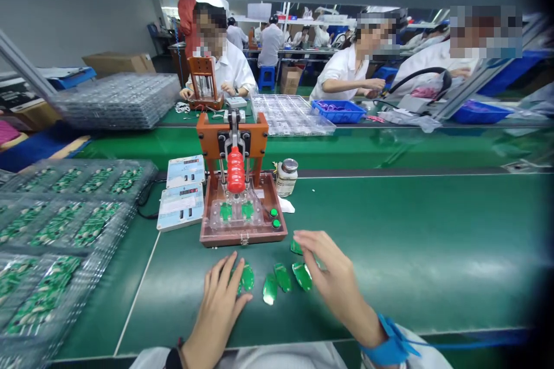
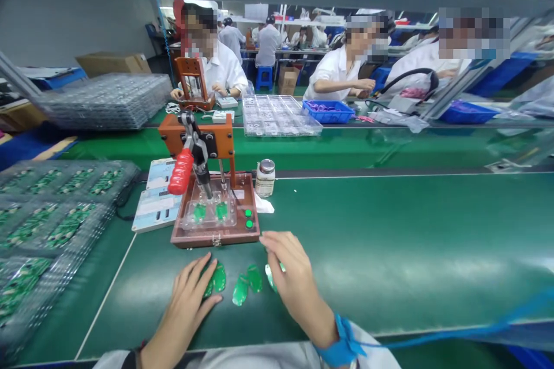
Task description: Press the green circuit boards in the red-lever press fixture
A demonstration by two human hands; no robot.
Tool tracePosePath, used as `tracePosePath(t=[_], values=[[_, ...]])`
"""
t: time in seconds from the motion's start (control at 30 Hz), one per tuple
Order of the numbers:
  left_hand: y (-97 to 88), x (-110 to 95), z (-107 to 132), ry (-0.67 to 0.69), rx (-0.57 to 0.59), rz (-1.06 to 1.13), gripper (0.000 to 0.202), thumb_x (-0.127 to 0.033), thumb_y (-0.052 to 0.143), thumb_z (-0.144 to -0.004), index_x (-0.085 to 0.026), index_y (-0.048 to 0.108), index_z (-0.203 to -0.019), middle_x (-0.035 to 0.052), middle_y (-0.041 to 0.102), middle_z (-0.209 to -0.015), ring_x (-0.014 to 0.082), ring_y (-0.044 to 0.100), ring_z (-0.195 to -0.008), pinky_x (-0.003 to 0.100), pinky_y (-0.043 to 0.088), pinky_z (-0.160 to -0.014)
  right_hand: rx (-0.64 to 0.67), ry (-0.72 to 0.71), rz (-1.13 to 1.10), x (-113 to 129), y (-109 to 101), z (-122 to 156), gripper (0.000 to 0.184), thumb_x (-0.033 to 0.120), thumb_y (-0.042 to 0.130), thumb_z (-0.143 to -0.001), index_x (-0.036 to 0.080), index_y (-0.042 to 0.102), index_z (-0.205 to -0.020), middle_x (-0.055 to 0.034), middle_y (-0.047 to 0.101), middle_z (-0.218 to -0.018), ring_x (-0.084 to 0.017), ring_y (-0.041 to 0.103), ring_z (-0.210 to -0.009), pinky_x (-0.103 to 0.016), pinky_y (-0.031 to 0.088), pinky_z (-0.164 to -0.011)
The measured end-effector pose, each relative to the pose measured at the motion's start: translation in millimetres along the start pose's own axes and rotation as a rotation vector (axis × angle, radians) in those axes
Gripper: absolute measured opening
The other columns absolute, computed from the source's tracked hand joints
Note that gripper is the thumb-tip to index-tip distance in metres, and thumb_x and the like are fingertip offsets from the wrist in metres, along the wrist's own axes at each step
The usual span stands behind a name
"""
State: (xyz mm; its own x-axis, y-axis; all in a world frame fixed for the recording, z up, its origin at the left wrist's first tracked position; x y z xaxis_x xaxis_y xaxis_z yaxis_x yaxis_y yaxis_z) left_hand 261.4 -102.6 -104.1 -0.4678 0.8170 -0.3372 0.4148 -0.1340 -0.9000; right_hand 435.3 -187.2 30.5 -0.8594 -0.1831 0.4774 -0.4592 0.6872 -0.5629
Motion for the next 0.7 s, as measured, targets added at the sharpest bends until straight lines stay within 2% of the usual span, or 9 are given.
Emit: tracePosePath(t=[0.13, 0.23, 0.3, 0.37, 0.5, 0.53, 0.6, 0.63, 0.7], values=[[9.1, 2, 0, -0.014, 0.017, 0.07, 0.051, -0.028, 0.06, -0.09, -0.027, 0.045, -0.139, 0.0099, 0.053, -0.136, 0.0267, 0.054, -0.109, 0.045, 0.048, -0.091, -0.14, -0.311, -0.028, 66, -20, -66, 0.041, 0.01, 0.049, -0.093, 0.021, 0.048, -0.132, -0.0128, 0.061, -0.119, -0.024, 0.059, -0.109, -0.042, 0.052, -0.086], [7.7, 1, -4, -0.04, 0.024, 0.07, 0.057, -0.027, 0.069, -0.084, -0.024, 0.048, -0.137, 0.0104, 0.055, -0.134, 0.028, 0.054, -0.105, 0.045, 0.049, -0.089, -0.129, -0.532, 0.031, 107, -11, -102, 0.042, 0.028, 0.047, -0.098, 0.015, 0.04, -0.137, -0.0176, 0.056, -0.127, -0.028, 0.05, -0.122, -0.047, 0.048, -0.095], [4.3, 0, -8, -0.058, 0.049, 0.091, 0.061, -0.026, 0.074, -0.079, -0.022, 0.05, -0.135, 0.0103, 0.057, -0.133, 0.0285, 0.054, -0.105, 0.044, 0.05, -0.088, -0.107, -0.614, 0.076, 117, 5, -117, 0.042, 0.034, 0.044, -0.099, 0.012, 0.04, -0.134, -0.0188, 0.057, -0.126, -0.029, 0.046, -0.128, -0.047, 0.047, -0.097], [-0.8, -2, -13, -0.07, 0.085, 0.131, 0.061, -0.026, 0.076, -0.077, -0.023, 0.053, -0.133, 0.0092, 0.058, -0.132, 0.0278, 0.055, -0.103, 0.043, 0.05, -0.087, -0.16, -0.693, 0.075, 117, 17, -125, 0.03, 0.029, 0.043, -0.1, 0.015, 0.044, -0.126, -0.0167, 0.059, -0.122, -0.027, 0.047, -0.128, -0.043, 0.05, -0.094], [-10.6, -7, -22, -0.103, 0.154, 0.205, 0.059, -0.021, 0.076, -0.077, -0.024, 0.054, -0.132, 0.0066, 0.06, -0.129, 0.0274, 0.054, -0.106, 0.043, 0.048, -0.09, -0.345, -0.973, 0.046, 120, 18, -120, 0.001, 0.022, 0.048, -0.097, 0.022, 0.049, -0.097, -0.0085, 0.065, -0.108, -0.023, 0.059, -0.113, -0.034, 0.056, -0.071], [-11.7, -8, -23, -0.112, 0.169, 0.225, 0.059, -0.019, 0.076, -0.077, -0.023, 0.054, -0.132, 0.0064, 0.061, -0.128, 0.0271, 0.054, -0.106, 0.042, 0.048, -0.09, -0.366, -1.025, 0.032, 124, 14, -122, 0.005, 0.022, 0.048, -0.097, 0.023, 0.048, -0.092, -0.0062, 0.065, -0.103, -0.021, 0.061, -0.106, -0.032, 0.055, -0.068], [-11.8, -7, -25, -0.133, 0.191, 0.264, 0.06, -0.016, 0.077, -0.075, -0.021, 0.055, -0.13, 0.0068, 0.062, -0.126, 0.0266, 0.053, -0.105, 0.041, 0.047, -0.089, -0.389, -0.999, -0.078, 133, -2, -144, 0.011, 0.022, 0.047, -0.097, 0.023, 0.047, -0.087, -0.0014, 0.065, -0.091, -0.016, 0.064, -0.09, -0.028, 0.053, -0.065], [-11.5, -6, -25, -0.146, 0.195, 0.282, 0.059, -0.014, 0.078, -0.074, -0.02, 0.056, -0.129, 0.007, 0.062, -0.125, 0.0265, 0.053, -0.105, 0.04, 0.047, -0.089, -0.39, -0.913, -0.173, 134, -13, -165, 0.011, 0.022, 0.047, -0.098, 0.023, 0.048, -0.087, 0.0005, 0.063, -0.086, -0.013, 0.064, -0.082, -0.026, 0.051, -0.064], [-10.8, -2, -26, -0.174, 0.189, 0.316, 0.058, -0.012, 0.077, -0.074, -0.021, 0.057, -0.128, 0.0071, 0.062, -0.124, 0.0264, 0.053, -0.105, 0.04, 0.046, -0.09, -0.327, -0.638, -0.4, 123, -24, -223, 0.01, 0.025, 0.047, -0.099, 0.021, 0.049, -0.09, 0.0033, 0.058, -0.077, -0.008, 0.06, -0.067, -0.022, 0.048, -0.058]])
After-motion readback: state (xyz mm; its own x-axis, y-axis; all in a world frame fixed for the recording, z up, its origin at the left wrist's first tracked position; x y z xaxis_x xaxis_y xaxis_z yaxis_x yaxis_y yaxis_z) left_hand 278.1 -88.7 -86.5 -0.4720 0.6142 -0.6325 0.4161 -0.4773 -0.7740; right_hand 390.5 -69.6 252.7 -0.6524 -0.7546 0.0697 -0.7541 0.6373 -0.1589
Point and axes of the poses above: each hand's wrist, its own z-axis away from the middle knuckle, its own y-axis out of the palm, x = y × z, the point moved 10 cm from there along -z, towards the middle knuckle
